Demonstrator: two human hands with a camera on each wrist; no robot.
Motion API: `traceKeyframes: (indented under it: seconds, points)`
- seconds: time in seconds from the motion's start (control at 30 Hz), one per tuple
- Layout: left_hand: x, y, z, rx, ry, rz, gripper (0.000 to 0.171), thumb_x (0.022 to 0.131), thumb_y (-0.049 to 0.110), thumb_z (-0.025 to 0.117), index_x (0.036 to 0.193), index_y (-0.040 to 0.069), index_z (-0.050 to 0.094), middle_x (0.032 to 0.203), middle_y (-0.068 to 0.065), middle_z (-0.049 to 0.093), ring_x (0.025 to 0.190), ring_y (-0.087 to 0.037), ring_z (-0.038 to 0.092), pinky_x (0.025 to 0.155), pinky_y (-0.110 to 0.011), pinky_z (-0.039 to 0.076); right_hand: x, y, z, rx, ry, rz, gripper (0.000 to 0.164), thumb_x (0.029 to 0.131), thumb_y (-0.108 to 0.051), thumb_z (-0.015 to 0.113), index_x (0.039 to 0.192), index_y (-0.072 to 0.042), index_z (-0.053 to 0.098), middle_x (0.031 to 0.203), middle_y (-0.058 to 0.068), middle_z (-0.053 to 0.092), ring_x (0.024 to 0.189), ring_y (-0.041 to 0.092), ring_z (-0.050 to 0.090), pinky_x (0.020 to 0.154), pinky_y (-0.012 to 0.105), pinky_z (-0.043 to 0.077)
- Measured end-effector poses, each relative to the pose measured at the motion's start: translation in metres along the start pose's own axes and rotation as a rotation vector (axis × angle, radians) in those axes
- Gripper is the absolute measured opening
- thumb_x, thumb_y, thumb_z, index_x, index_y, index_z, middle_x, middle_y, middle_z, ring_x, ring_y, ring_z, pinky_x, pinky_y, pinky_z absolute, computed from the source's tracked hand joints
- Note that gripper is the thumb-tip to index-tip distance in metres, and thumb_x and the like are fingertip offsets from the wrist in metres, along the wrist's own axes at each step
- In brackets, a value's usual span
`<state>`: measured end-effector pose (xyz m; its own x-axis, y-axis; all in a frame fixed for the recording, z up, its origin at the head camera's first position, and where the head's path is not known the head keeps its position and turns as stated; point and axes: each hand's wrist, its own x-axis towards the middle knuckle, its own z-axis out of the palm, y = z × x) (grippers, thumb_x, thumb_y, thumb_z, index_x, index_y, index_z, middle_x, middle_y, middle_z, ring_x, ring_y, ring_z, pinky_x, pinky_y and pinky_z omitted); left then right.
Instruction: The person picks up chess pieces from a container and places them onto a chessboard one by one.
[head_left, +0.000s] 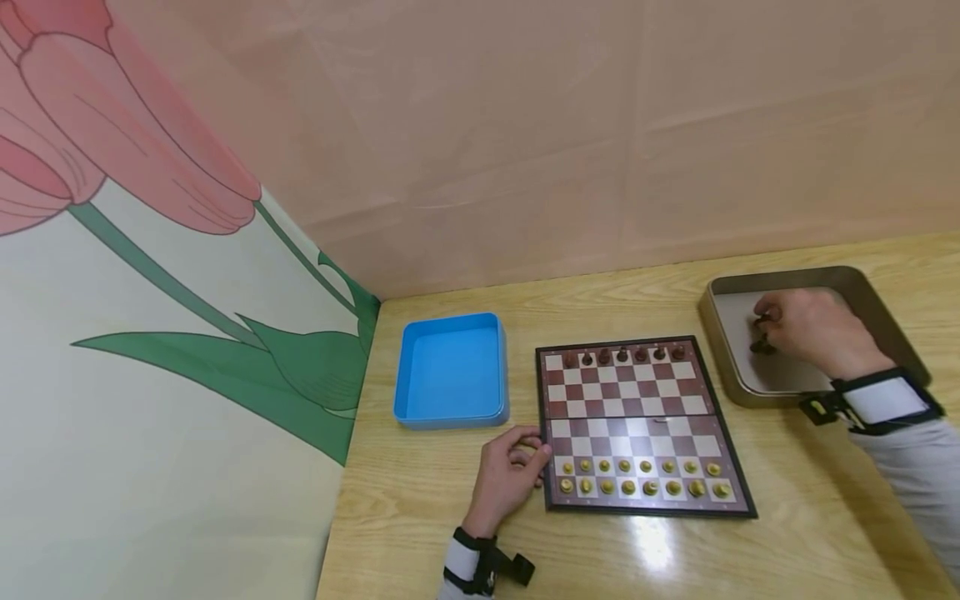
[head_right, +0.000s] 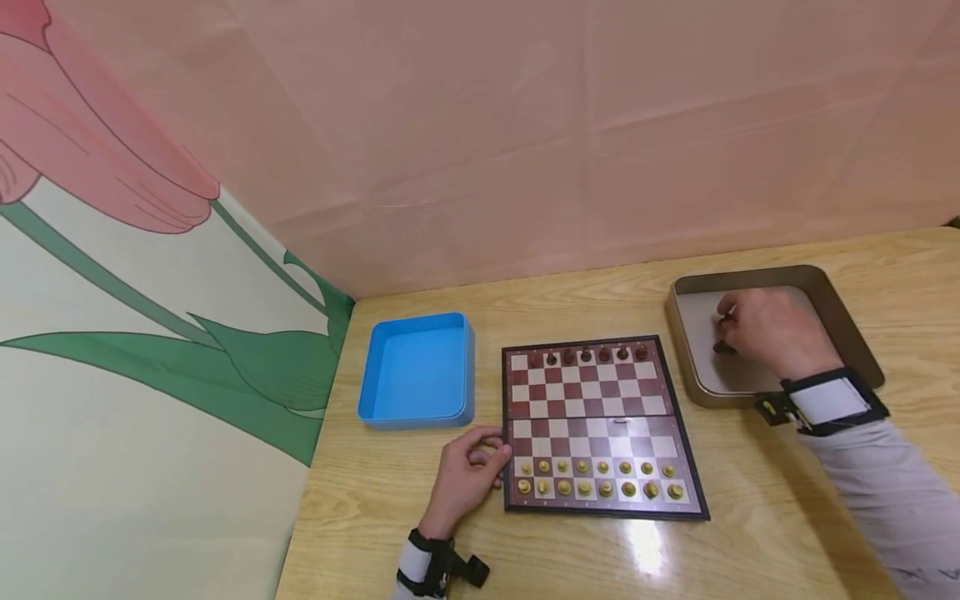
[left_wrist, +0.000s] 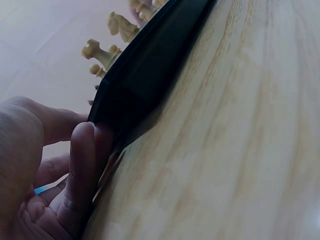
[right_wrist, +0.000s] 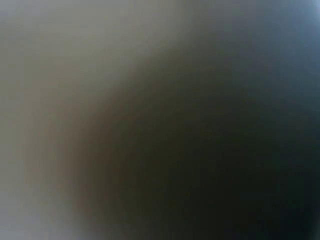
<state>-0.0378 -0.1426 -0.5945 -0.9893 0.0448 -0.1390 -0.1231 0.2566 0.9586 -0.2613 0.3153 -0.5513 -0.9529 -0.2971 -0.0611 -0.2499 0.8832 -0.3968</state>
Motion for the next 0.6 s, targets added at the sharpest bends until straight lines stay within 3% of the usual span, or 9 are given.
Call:
traceKeyframes:
  seconds: [0.3, 0.6]
  points:
    - [-0.0001, 0.0014, 0.0016, -0.005, 0.001, -0.006, 0.028, 0.101, 0.025, 0.077, 0.128, 0.018, 0.074, 0.104, 0.002, 0.073, 0.069, -0.009, 0.073, 0.058, -0.031, 0.066, 0.0007, -0.0009, 0.0015, -0.027, 0.037, -0.048, 0.016, 0.088, -0.001, 0.072, 0.102, 0.005, 0.075, 0.098, 0.029, 0.075, 0.086, 0.046, 0.072, 0.069, 0.063, 0.058]
    - [0.0000, 0.0017, 0.0010, -0.005, 0.001, -0.004, 0.028, 0.101, 0.025, 0.077, 0.128, 0.018, 0.074, 0.104, 0.002, 0.074, 0.069, -0.009, 0.073, 0.058, -0.030, 0.066, -0.0032, -0.0055, -0.0049, 0.010, 0.005, 0.005, 0.024, 0.093, -0.003, 0.068, 0.114, 0.007, 0.072, 0.109, 0.035, 0.071, 0.086, 0.044, 0.071, 0.055, 0.052, 0.057]
